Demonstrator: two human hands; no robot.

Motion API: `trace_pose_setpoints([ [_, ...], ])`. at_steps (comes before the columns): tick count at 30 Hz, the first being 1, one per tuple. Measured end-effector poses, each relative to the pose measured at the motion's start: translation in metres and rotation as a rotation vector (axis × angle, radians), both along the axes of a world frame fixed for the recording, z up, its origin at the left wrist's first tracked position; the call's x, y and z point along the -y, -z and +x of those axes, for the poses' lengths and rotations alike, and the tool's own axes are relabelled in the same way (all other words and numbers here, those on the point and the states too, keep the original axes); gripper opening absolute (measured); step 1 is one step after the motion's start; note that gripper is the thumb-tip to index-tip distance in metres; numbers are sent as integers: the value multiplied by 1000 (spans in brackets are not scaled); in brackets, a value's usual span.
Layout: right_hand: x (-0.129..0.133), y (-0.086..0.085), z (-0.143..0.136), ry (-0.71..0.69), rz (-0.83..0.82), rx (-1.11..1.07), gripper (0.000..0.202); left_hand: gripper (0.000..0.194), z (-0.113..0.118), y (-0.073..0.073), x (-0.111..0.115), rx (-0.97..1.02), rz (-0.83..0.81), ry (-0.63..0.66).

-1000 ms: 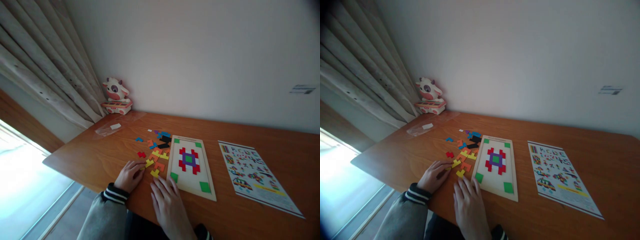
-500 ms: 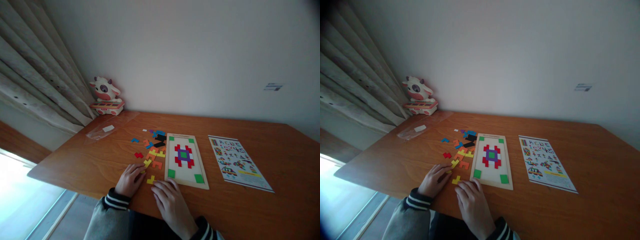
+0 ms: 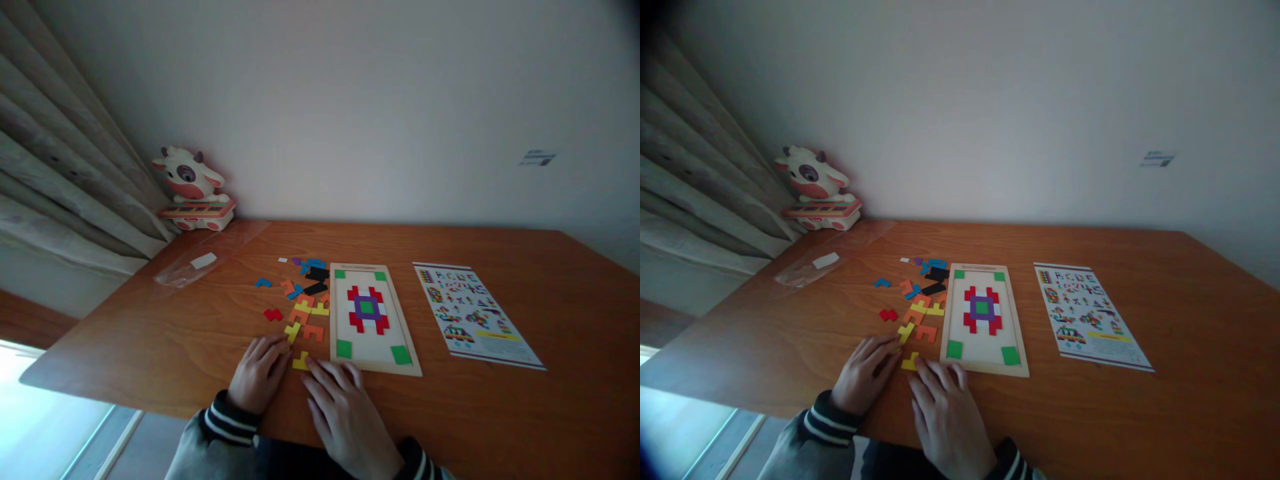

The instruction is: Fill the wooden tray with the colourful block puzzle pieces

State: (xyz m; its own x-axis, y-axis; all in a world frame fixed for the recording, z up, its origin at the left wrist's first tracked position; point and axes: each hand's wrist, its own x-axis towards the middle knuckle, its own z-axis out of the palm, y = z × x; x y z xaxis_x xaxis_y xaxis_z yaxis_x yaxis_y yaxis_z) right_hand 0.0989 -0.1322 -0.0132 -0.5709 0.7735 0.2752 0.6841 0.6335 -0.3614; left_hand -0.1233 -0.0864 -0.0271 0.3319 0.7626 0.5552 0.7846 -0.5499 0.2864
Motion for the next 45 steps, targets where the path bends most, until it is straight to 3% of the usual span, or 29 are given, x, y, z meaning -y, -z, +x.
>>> trace_pose_setpoints([
  [5,0,-3,0,29,-17,-24,35,18,-3,4,-2,-43,-4,-68],
  [10,2,0,0,148,-20,-148,28,18,-1,1,-1,-54,9,-87],
  [19,8,3,9,88,-38,-299,28,30,51,-1,-1,-141,-21,-33],
  [23,11,1,17,84,-65,-372,28,26,57,1,-3,-124,-58,-38],
  [29,14,0,23,99,-40,-458,27,22,65,5,-4,-18,-48,-189],
  [33,14,1,25,112,-18,-501,28,24,71,3,-4,74,-57,-207],
  [37,13,7,32,181,-25,-653,27,23,78,-9,4,226,-17,-83],
  [42,11,21,49,337,-261,-971,27,33,98,-29,15,254,-37,402],
  [45,8,24,62,363,-371,-1037,30,32,109,-33,10,246,-61,549],
])
